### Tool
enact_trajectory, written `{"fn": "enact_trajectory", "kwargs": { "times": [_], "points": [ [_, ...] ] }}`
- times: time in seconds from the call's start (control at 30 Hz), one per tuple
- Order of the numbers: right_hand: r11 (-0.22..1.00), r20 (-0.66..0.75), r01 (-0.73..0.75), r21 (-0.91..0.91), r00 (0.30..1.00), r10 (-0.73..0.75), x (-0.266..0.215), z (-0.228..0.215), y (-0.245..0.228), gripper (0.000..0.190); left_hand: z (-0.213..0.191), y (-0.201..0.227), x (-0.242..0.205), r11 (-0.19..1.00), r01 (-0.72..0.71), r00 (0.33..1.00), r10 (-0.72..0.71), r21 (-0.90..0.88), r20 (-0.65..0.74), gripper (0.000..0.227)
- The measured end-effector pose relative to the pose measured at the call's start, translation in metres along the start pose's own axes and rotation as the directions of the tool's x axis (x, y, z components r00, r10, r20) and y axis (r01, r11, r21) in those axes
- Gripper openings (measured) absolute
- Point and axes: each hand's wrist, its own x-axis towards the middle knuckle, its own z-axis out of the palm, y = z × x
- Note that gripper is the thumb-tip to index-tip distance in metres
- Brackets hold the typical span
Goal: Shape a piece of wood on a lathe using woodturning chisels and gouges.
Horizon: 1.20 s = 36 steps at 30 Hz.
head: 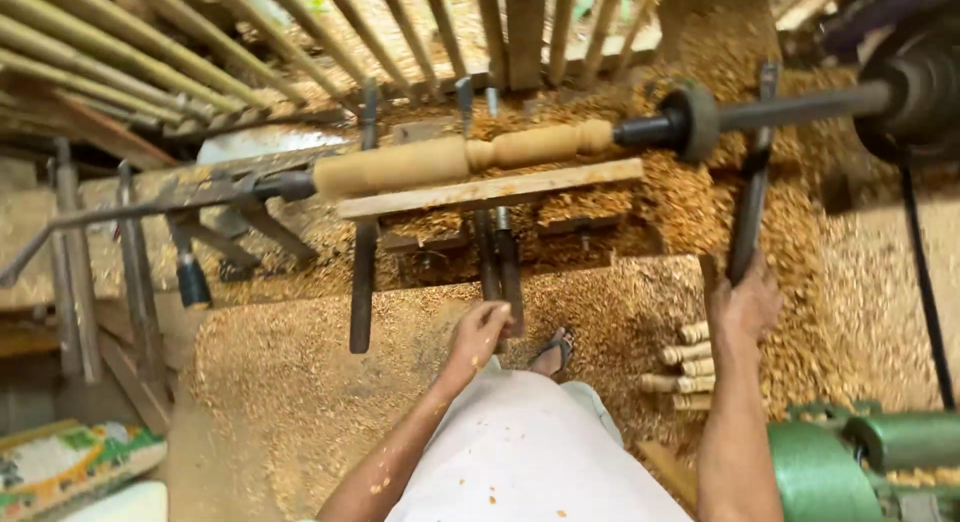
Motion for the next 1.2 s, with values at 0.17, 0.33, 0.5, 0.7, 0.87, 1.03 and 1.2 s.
{"fn": "enact_trajectory", "kwargs": {
  "times": [0.17, 0.33, 0.5, 0.7, 0.87, 1.03, 1.2],
  "points": [
    [0.978, -0.016, -0.160, -0.134, 0.987, 0.159, -0.001, 0.006, 0.002, 0.057, -0.043, -0.078, -0.028, 0.997, -0.014, 0.956, -0.008, -0.072, -0.293, 0.033],
    [0.992, -0.071, 0.110, 0.069, 0.992, -0.105, -0.064, -0.005, -0.054, 0.058, -0.088, -0.085, -0.035, 0.996, 0.068, 0.912, -0.085, -0.055, -0.401, 0.036],
    [0.946, 0.220, 0.074, 0.315, 0.964, -0.149, -0.148, 0.011, -0.140, 0.074, -0.120, -0.070, -0.013, 0.998, 0.041, 0.940, -0.058, -0.057, -0.335, 0.036],
    [0.826, 0.692, -0.529, 0.196, 0.671, 0.265, -0.156, 0.099, -0.202, 0.077, -0.150, -0.050, 0.032, 0.999, -0.006, 0.998, 0.003, -0.052, -0.058, 0.041],
    [0.540, 0.815, -0.731, 0.417, 0.564, 0.134, -0.126, 0.150, -0.231, 0.064, -0.153, -0.018, 0.051, 0.992, -0.047, 0.999, 0.048, -0.115, 0.002, 0.037],
    [0.736, 0.740, -0.632, 0.244, 0.612, 0.279, -0.154, 0.087, -0.245, 0.053, -0.146, -0.006, 0.052, 0.997, -0.049, 0.997, 0.053, -0.057, 0.061, 0.037],
    [0.782, 0.716, -0.617, 0.089, 0.586, 0.380, -0.273, 0.026, -0.155, 0.049, -0.119, 0.016, 0.036, 0.991, 0.059, 0.995, -0.069, 0.123, 0.076, 0.037]
  ]
}}
